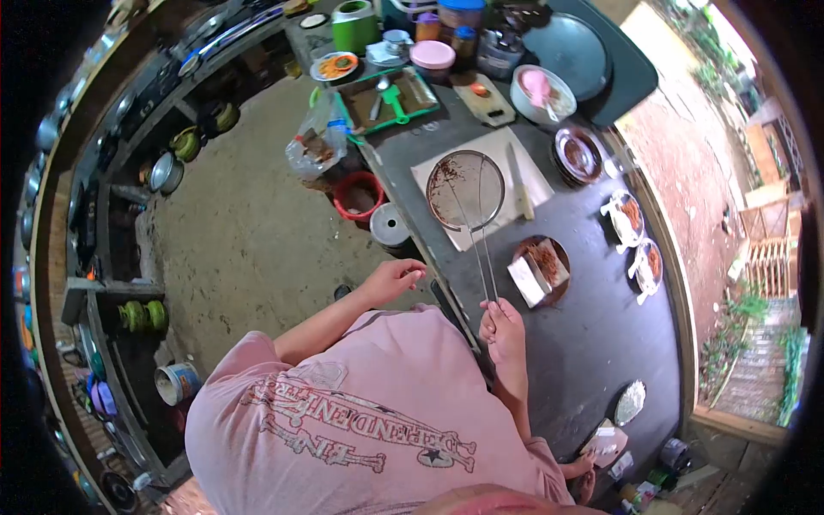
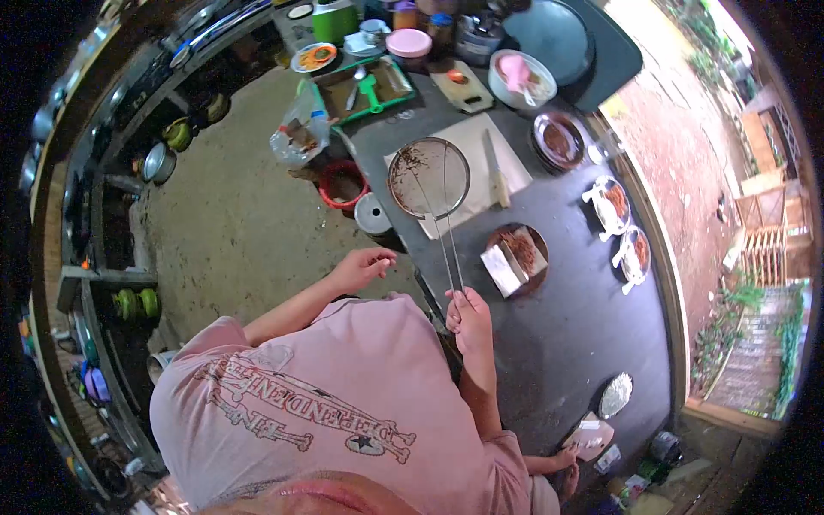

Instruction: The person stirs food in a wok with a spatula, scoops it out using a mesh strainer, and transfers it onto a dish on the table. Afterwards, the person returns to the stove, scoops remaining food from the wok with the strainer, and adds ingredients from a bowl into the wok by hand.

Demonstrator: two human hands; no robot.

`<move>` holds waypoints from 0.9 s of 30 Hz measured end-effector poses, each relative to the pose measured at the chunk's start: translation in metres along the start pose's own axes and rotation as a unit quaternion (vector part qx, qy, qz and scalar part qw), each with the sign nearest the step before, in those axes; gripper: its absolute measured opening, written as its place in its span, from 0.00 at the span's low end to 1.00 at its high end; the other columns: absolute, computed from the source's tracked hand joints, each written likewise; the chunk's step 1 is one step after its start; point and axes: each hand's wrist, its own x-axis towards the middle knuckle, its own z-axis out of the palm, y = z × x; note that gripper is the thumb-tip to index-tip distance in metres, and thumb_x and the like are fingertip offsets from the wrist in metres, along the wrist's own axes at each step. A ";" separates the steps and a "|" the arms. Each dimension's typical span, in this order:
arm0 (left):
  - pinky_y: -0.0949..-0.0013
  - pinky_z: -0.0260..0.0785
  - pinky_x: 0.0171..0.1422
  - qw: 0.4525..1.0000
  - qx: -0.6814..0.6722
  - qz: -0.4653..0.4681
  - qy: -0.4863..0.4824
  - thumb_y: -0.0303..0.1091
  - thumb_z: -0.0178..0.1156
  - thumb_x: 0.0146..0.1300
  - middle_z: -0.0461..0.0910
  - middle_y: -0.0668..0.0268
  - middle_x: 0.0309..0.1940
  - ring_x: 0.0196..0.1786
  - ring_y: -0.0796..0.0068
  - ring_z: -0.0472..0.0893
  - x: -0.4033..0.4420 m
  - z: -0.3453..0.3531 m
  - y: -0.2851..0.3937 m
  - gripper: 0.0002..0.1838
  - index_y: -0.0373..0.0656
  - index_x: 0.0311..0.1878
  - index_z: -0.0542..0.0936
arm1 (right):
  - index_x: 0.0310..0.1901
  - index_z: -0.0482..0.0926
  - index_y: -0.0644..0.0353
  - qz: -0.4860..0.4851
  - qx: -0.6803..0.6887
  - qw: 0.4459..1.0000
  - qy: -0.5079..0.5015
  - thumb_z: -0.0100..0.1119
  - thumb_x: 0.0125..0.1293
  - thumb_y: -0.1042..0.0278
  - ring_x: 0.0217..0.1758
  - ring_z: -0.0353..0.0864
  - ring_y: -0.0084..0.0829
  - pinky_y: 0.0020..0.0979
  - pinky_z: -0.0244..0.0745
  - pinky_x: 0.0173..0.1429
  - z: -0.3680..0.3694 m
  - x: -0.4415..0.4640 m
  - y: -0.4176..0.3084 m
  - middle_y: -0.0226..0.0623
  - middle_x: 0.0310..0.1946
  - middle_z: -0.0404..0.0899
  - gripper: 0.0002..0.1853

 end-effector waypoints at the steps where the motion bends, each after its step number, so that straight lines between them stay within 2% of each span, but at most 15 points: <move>1: 0.72 0.75 0.44 1.000 -0.002 -0.001 0.012 0.35 0.55 0.75 0.84 0.66 0.45 0.37 0.81 0.81 -0.009 -0.015 -0.006 0.16 0.36 0.58 0.79 | 0.44 0.74 0.64 0.004 -0.009 1.000 -0.009 0.50 0.77 0.65 0.15 0.55 0.15 0.21 0.52 0.20 0.014 0.008 0.003 0.23 0.18 0.60 0.10; 7: 0.72 0.75 0.45 0.996 -0.023 -0.032 0.082 0.36 0.55 0.75 0.84 0.67 0.46 0.37 0.80 0.81 -0.074 -0.123 -0.035 0.16 0.36 0.59 0.78 | 0.45 0.74 0.62 0.055 -0.034 0.996 -0.055 0.49 0.77 0.65 0.14 0.55 0.15 0.22 0.52 0.19 0.118 0.056 0.039 0.23 0.18 0.60 0.09; 13: 0.71 0.76 0.47 0.984 -0.039 -0.041 0.172 0.36 0.55 0.75 0.85 0.67 0.46 0.38 0.79 0.82 -0.138 -0.240 -0.063 0.16 0.37 0.59 0.78 | 0.45 0.74 0.61 0.119 -0.059 0.981 -0.142 0.50 0.77 0.63 0.13 0.54 0.15 0.22 0.51 0.19 0.243 0.120 0.098 0.23 0.18 0.60 0.10; 18: 0.71 0.76 0.48 0.971 -0.015 -0.048 0.234 0.36 0.55 0.75 0.85 0.66 0.46 0.38 0.79 0.82 -0.180 -0.313 -0.079 0.16 0.37 0.58 0.79 | 0.45 0.74 0.59 0.184 -0.031 0.965 -0.186 0.52 0.76 0.61 0.12 0.53 0.16 0.23 0.49 0.19 0.338 0.168 0.134 0.22 0.17 0.60 0.10; 22: 0.70 0.75 0.46 0.964 -0.046 -0.047 0.257 0.37 0.56 0.73 0.86 0.65 0.42 0.37 0.79 0.81 -0.193 -0.353 -0.090 0.16 0.37 0.57 0.80 | 0.45 0.74 0.60 0.207 -0.041 0.954 -0.215 0.52 0.77 0.62 0.13 0.53 0.15 0.23 0.49 0.19 0.388 0.204 0.148 0.23 0.17 0.60 0.10; 27: 0.70 0.75 0.48 0.970 -0.056 -0.042 0.233 0.35 0.55 0.74 0.85 0.65 0.45 0.39 0.79 0.81 -0.168 -0.408 -0.086 0.16 0.36 0.58 0.79 | 0.45 0.74 0.61 0.224 -0.060 0.947 -0.221 0.51 0.77 0.63 0.13 0.55 0.15 0.22 0.51 0.19 0.432 0.261 0.152 0.23 0.18 0.61 0.09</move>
